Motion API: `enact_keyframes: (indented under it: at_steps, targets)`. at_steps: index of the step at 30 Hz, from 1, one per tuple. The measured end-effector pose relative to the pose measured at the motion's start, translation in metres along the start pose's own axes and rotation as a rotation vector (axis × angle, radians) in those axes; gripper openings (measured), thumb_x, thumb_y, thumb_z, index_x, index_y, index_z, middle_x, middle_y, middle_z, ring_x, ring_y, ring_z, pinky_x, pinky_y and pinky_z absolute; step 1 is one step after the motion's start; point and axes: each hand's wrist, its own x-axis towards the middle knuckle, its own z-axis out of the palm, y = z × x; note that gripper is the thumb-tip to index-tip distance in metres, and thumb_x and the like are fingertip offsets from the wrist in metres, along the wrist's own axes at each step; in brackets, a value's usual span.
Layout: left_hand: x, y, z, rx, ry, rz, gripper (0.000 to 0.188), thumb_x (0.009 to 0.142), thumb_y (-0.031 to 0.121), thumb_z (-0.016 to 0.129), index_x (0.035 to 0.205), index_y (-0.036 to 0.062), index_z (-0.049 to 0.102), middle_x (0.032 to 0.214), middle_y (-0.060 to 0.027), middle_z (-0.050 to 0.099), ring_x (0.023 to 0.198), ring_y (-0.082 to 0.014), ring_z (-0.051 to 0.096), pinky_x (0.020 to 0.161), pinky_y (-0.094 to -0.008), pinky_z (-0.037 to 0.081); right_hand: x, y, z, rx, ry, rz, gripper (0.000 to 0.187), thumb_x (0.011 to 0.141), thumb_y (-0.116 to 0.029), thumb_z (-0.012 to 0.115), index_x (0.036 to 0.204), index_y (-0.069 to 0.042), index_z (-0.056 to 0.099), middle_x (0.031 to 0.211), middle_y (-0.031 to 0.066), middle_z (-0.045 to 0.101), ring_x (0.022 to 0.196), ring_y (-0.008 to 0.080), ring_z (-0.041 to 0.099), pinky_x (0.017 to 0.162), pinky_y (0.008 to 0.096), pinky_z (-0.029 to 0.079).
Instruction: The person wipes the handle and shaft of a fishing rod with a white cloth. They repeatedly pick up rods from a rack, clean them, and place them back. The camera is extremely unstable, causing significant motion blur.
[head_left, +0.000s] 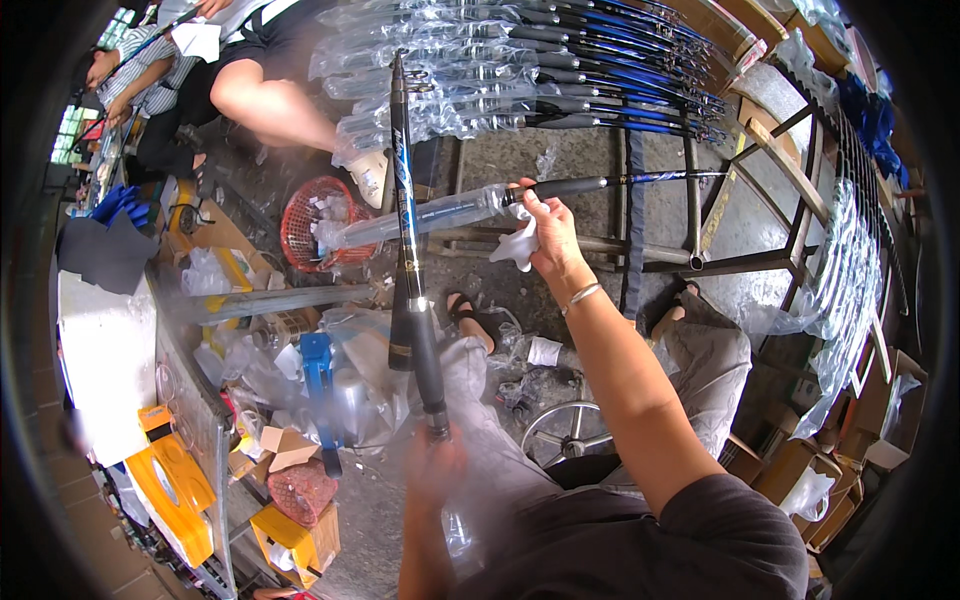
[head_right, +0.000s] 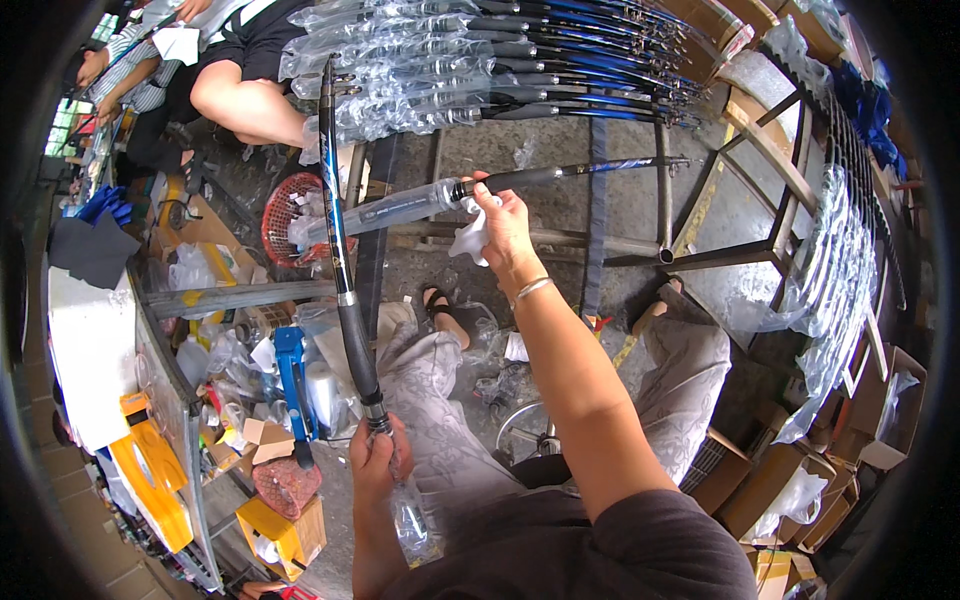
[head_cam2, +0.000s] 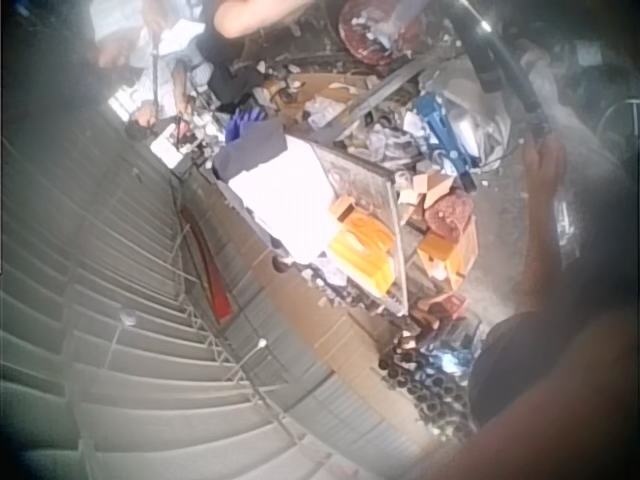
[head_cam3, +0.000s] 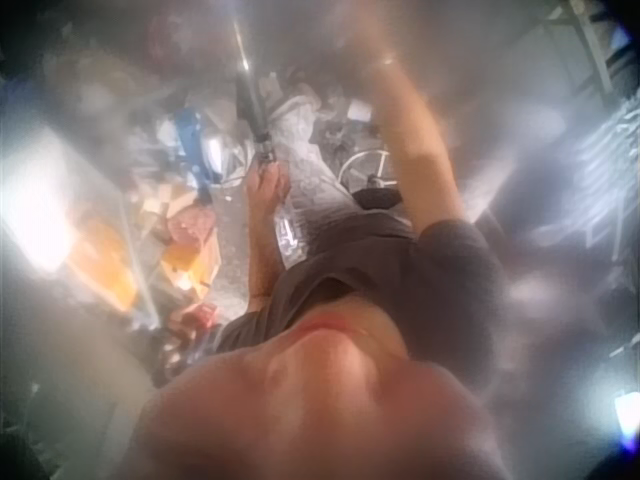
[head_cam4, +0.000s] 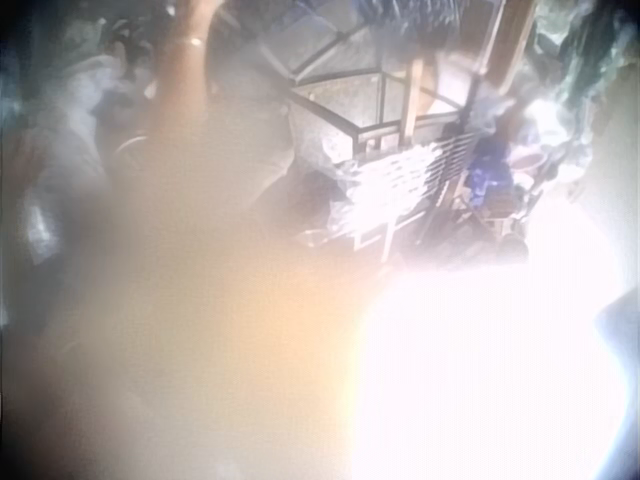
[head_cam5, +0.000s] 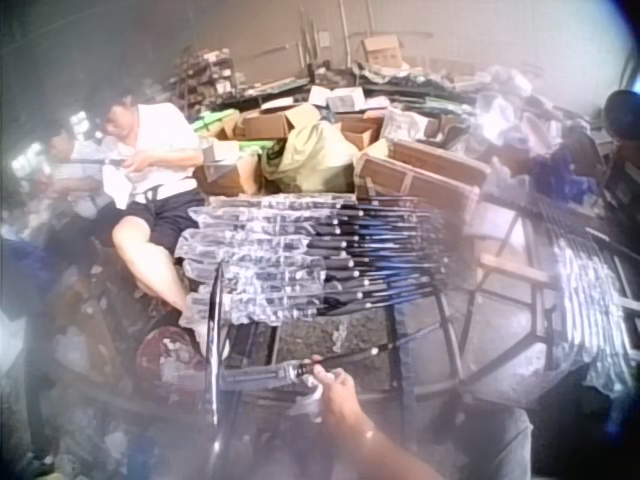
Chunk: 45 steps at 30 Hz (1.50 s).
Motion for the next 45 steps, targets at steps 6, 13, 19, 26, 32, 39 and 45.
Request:
enact_keyframes:
  at_steps: [6,13,19,26,32,39,45]
  targets:
    - [0.003,0.004,0.013,0.059,-0.03,0.102,0.032,0.093,0.03,0.054,0.102,0.0005,0.045,0.057,-0.0021,0.045,0.04,-0.0078,0.038,0.036,-0.0229,0.029,-0.008,-0.007,-0.008,0.01,0.02,-0.03,0.021,0.089,-0.012,0.061,0.109,-0.007,0.058,0.103,0.0056,0.066,0.075,0.0097,0.055,0.063,0.0249,0.044]
    - [0.005,0.0,0.014,0.046,-0.012,0.109,0.037,0.092,0.034,0.056,0.101,0.0005,0.045,0.057,-0.0021,0.044,0.04,-0.008,0.037,0.036,-0.0235,0.028,-0.018,-0.02,-0.016,0.093,-0.091,-0.029,0.021,0.091,-0.013,0.058,0.111,-0.009,0.058,0.107,0.0046,0.065,0.068,0.0065,0.053,0.056,0.0204,0.043]
    - [0.003,0.004,0.011,0.031,0.004,-0.002,0.014,0.085,0.011,0.047,0.098,0.0058,0.049,0.067,0.0001,0.05,0.053,-0.0075,0.047,0.045,-0.022,0.039,-0.026,-0.029,-0.025,0.107,-0.143,-0.061,0.024,0.092,-0.015,0.057,0.115,-0.008,0.056,0.107,0.0053,0.064,0.074,0.0079,0.057,0.06,0.0205,0.046]
    - [-0.003,0.014,0.018,0.015,-0.003,0.017,0.013,0.083,0.007,0.045,0.095,0.0055,0.049,0.065,-0.0001,0.049,0.051,-0.0074,0.046,0.044,-0.022,0.038,-0.051,-0.059,-0.01,0.055,-0.309,-0.065,0.035,0.092,-0.018,0.057,0.122,-0.001,0.051,0.104,0.0068,0.064,0.088,0.0128,0.061,0.077,0.0279,0.051]
    - [-0.011,0.009,0.019,0.097,-0.083,0.144,0.038,0.091,0.035,0.058,0.102,0.0016,0.046,0.059,-0.0016,0.042,0.043,-0.008,0.037,0.038,-0.0233,0.03,-0.056,-0.073,-0.004,-0.034,-0.42,-0.041,0.038,0.09,-0.021,0.061,0.12,0.0,0.052,0.1,0.0067,0.065,0.08,0.0106,0.061,0.071,0.0255,0.052]
    - [-0.024,0.01,0.023,0.059,-0.078,0.136,0.039,0.091,0.036,0.058,0.103,0.0017,0.046,0.058,-0.0013,0.042,0.042,-0.0076,0.036,0.037,-0.0235,0.029,-0.061,-0.092,0.001,-0.114,-0.546,0.104,0.044,0.088,-0.025,0.064,0.122,-0.001,0.052,0.098,0.0049,0.065,0.075,0.0069,0.06,0.063,0.0199,0.049]
    - [-0.029,0.008,0.025,0.111,-0.077,0.181,0.04,0.09,0.037,0.058,0.103,0.0016,0.046,0.059,-0.0019,0.042,0.041,-0.0076,0.036,0.036,-0.0236,0.028,-0.069,-0.097,0.004,-0.203,-0.639,0.187,0.047,0.087,-0.028,0.064,0.123,0.0,0.052,0.096,0.0037,0.066,0.071,0.004,0.057,0.06,0.0177,0.047]
